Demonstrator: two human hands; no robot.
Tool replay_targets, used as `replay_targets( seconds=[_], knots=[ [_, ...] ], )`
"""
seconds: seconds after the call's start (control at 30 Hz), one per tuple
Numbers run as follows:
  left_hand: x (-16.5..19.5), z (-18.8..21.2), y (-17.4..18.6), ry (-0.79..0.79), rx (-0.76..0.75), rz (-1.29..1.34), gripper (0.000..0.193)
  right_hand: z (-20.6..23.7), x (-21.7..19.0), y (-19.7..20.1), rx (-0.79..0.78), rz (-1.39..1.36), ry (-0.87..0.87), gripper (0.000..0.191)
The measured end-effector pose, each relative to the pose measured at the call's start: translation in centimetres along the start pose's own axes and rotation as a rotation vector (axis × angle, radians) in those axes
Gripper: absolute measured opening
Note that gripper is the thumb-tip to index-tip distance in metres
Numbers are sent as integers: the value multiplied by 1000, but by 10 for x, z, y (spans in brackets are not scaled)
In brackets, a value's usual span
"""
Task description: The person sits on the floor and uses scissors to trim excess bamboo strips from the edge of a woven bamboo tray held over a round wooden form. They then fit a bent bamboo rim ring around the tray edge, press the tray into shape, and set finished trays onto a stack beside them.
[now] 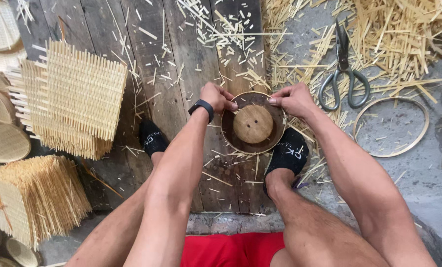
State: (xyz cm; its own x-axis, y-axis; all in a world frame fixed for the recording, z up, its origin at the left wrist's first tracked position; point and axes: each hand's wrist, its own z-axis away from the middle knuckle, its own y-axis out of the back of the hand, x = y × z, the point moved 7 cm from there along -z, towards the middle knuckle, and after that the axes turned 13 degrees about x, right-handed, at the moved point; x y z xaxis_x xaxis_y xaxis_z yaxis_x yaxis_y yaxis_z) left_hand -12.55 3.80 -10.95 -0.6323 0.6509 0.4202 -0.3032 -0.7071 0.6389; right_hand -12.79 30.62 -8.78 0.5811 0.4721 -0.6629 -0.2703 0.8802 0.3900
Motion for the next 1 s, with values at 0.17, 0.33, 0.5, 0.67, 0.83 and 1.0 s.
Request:
replay_targets(
  seconds=[0.17, 0.33, 0.5, 0.67, 0.83, 1.0],
  knots=[
    [-3, 0, -1, -62, 68, 4, 37, 6, 0, -1, 100, 52, 121, 20],
    [-11, 5, -7, -116, 119, 95, 36, 16, 0, -1, 168, 61, 278, 22],
    [-59, 59, -10, -48, 413, 316, 25, 31, 31, 6, 80, 218, 127, 45],
    [-131, 120, -80, 459, 110, 945, 35, 42, 73, -1, -48, -190, -129, 36],
    [-140, 120, -96, 531, 179, 1073, 35, 40, 86, -9, 17, -270, -211, 32],
    [-122, 129, -79, 539, 230, 1067, 36, 55, 62, 2, 97, -270, -81, 27]
  ],
)
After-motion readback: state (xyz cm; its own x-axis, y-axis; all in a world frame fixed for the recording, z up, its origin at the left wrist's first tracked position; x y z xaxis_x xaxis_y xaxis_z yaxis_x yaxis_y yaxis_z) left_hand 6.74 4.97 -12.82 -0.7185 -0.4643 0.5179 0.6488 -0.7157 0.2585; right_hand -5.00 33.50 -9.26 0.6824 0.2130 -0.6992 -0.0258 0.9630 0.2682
